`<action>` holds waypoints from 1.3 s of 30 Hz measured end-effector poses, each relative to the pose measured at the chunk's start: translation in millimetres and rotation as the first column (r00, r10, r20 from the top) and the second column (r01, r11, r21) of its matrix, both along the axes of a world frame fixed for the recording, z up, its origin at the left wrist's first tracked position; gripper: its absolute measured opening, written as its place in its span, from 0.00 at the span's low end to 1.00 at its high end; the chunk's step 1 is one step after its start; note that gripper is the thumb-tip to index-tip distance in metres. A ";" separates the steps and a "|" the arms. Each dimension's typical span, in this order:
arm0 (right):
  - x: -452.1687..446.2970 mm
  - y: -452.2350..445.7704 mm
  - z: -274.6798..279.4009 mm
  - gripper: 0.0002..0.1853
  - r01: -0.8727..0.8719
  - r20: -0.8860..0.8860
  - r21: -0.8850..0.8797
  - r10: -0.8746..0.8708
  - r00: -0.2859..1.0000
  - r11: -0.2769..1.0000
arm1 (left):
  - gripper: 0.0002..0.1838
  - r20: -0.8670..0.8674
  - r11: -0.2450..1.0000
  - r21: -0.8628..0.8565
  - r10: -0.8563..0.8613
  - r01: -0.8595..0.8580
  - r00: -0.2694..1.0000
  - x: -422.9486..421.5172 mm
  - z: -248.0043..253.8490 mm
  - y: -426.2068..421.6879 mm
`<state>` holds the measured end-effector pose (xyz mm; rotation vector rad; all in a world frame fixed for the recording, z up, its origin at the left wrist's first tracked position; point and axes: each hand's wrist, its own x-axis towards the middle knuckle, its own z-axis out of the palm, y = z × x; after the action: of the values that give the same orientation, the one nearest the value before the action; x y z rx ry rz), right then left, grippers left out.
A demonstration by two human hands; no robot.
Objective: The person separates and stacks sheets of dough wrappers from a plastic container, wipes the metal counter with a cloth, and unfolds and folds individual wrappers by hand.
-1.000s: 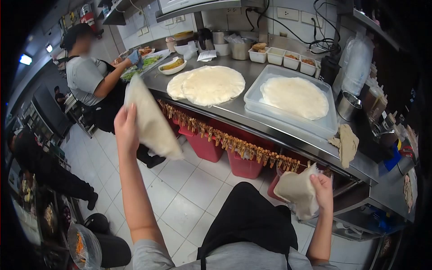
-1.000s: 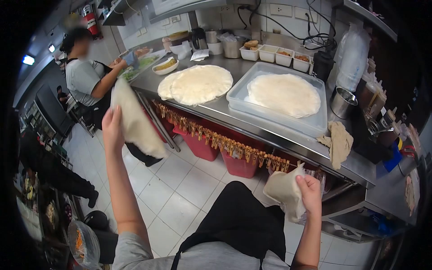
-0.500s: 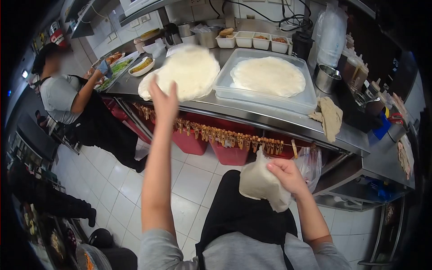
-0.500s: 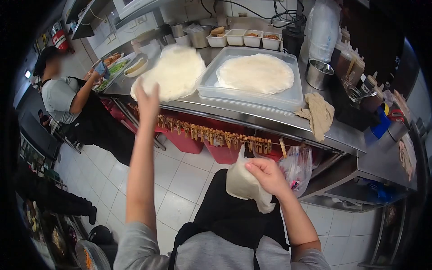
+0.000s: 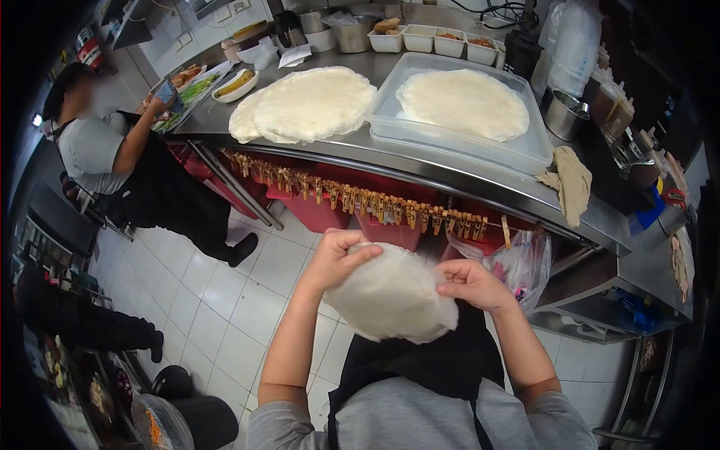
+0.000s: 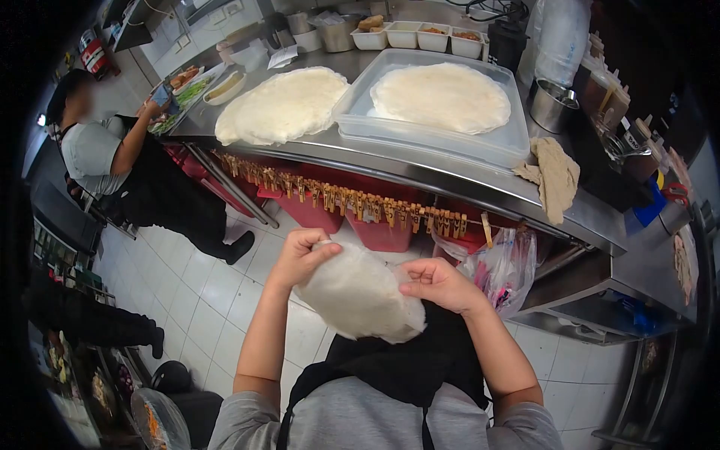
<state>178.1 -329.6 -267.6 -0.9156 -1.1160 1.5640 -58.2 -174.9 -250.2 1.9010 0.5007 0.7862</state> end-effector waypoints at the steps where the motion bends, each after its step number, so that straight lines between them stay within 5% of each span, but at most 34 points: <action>1: 3.8 0.1 -7.7 0.15 -0.060 0.025 0.006 0.060 0.998 0.998 | 0.13 -0.030 0.999 0.033 0.036 -0.035 0.999 -5.1 4.3 0.7; 8: -9.4 3.4 -24.8 0.12 -0.074 -0.027 -0.005 0.074 0.997 0.997 | 0.11 -0.066 0.952 0.246 0.202 -0.180 0.977 -10.1 13.5 -1.5; 11: -27.4 7.1 -23.6 0.09 -0.023 -0.224 -0.011 0.020 0.974 1.000 | 0.09 -0.073 0.793 0.559 0.340 -0.244 0.938 -4.6 5.0 3.6; 14: -32.8 9.2 -22.7 0.06 0.020 -0.287 -0.090 -0.045 0.957 0.996 | 0.07 0.094 0.731 0.590 0.360 -0.343 0.928 3.0 -2.5 2.4; 17: -38.9 15.1 -23.5 0.04 0.105 -0.312 -0.160 -0.151 0.938 0.982 | 0.09 0.256 0.530 0.638 0.537 -0.558 0.803 15.7 7.2 -13.7; 19: -45.9 18.1 -25.1 0.04 0.169 -0.271 -0.159 -0.208 0.940 0.973 | 0.11 0.086 0.790 0.276 0.547 -0.547 0.833 17.7 -2.0 -37.0; 21: -52.9 22.1 -24.6 0.04 0.216 -0.181 -0.129 -0.237 0.954 0.968 | 0.13 -0.055 0.880 -0.021 0.472 -0.474 0.880 19.7 -13.5 -58.4; 23: -60.6 23.6 -24.5 0.05 0.242 -0.039 -0.075 -0.246 0.969 0.967 | 0.14 -0.161 0.904 -0.203 0.349 -0.377 0.923 22.8 -26.8 -72.7; 27: -74.9 30.3 -35.8 0.05 0.295 0.089 0.019 -0.296 0.951 0.955 | 0.16 -0.100 0.866 -0.332 0.362 -0.374 0.927 19.9 -34.8 -75.7; 29: -77.8 33.5 -35.3 0.05 0.273 -0.023 -0.008 -0.273 0.962 0.962 | 0.16 -0.100 0.837 -0.388 0.378 -0.386 0.920 13.6 -32.4 -71.0; 36: -91.9 55.4 -28.9 0.02 0.202 -0.163 0.064 -0.189 0.968 0.977 | 0.13 -0.070 0.862 0.234 0.475 -0.449 0.877 6.2 2.5 -59.6; 39: -83.0 52.6 -66.1 0.01 0.134 -0.105 -0.076 -0.141 0.984 0.988 | 0.11 -0.193 0.891 0.216 0.440 -0.399 0.877 6.7 -36.2 -59.9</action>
<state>95.1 -277.0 -333.7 -0.9210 -0.9066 1.5279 -51.5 -234.9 -286.4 2.0875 1.0552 0.9055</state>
